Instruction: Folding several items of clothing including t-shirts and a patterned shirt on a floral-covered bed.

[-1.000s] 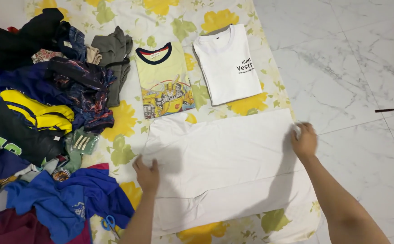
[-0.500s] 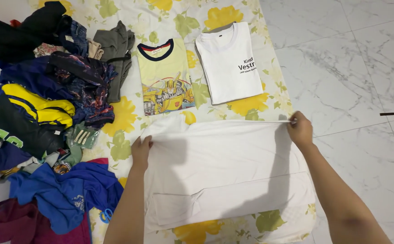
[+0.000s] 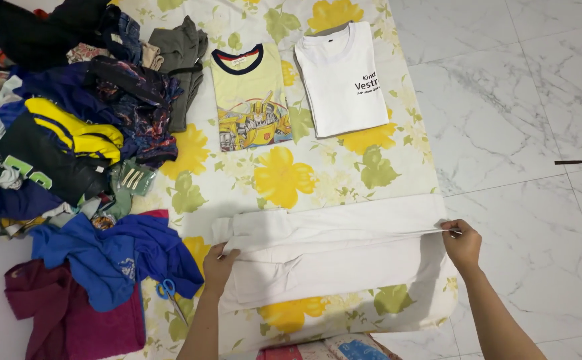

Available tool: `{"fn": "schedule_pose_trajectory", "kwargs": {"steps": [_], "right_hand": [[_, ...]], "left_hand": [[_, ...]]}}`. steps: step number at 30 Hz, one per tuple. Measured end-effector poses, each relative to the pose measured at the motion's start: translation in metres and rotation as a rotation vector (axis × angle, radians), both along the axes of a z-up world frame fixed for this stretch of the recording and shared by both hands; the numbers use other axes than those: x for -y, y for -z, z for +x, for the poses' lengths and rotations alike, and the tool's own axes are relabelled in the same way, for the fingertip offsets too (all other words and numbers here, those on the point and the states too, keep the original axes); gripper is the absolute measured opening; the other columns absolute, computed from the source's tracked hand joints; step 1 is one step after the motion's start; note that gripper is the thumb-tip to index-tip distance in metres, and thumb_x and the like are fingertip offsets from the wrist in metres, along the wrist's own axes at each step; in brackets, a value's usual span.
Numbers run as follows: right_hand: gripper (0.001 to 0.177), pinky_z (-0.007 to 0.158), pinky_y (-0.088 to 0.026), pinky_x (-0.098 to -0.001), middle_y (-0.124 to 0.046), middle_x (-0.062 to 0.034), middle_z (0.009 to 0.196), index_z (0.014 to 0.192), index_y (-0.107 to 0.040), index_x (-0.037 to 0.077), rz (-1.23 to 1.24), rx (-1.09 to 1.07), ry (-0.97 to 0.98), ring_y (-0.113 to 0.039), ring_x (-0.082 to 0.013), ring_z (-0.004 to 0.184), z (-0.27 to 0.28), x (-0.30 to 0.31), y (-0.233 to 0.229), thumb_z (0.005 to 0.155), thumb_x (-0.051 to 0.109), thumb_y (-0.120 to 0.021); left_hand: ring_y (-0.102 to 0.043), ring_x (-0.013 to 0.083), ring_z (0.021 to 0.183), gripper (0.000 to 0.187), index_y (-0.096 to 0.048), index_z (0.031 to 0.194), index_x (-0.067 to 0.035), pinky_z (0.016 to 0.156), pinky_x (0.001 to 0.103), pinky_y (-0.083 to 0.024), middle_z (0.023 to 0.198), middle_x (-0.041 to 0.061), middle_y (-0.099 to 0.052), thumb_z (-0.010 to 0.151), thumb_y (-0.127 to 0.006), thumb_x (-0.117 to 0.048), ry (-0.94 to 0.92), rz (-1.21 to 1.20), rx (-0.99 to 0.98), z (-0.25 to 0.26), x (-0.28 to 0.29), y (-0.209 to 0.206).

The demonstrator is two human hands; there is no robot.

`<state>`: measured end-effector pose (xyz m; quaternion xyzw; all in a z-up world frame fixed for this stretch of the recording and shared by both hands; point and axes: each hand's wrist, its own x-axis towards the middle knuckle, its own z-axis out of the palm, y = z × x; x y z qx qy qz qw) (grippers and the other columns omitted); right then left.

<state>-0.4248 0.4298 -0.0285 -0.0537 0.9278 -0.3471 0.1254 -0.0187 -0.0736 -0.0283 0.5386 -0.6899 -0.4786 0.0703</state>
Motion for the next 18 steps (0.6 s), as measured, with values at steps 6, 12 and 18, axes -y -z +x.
{"fn": "schedule_pose_trajectory", "kwargs": {"steps": [6,12,18], "right_hand": [[0.013,0.086,-0.056,-0.0351,-0.076,-0.0116,0.101,0.098,-0.071,-0.002,0.063,-0.011,0.011,-0.072,-0.0232,0.091,0.018,-0.014,-0.01,0.088,-0.004,-0.064],[0.026,0.092,-0.053,-0.0448,-0.077,-0.0151,0.103,0.097,-0.08,0.006,0.337,-0.102,-0.17,-0.065,-0.0367,0.101,0.033,-0.011,0.024,0.075,-0.002,-0.068],[0.026,0.088,-0.055,-0.04,-0.075,-0.0142,0.102,0.107,-0.075,0.007,-0.022,-0.082,-0.344,-0.069,-0.0294,0.096,0.095,0.144,0.059,0.082,0.004,-0.07]], "left_hand": [[-0.065,0.0177,0.083,0.046,-0.074,0.113,0.001,0.076,0.029,-0.054,0.109,0.008,-0.072,0.072,-0.083,-0.017,0.035,-0.11,-0.078,0.025,-0.007,0.007],[-0.073,0.025,0.093,0.035,-0.078,0.11,-0.005,0.085,0.032,-0.056,0.109,0.013,-0.076,0.078,-0.082,-0.018,0.213,-0.049,0.144,0.043,0.003,0.027],[-0.06,0.0366,0.114,0.044,-0.07,0.116,-0.011,0.096,0.046,-0.051,0.123,0.014,-0.065,0.074,-0.065,0.0,0.216,-0.55,0.099,0.013,0.039,0.013]]}}
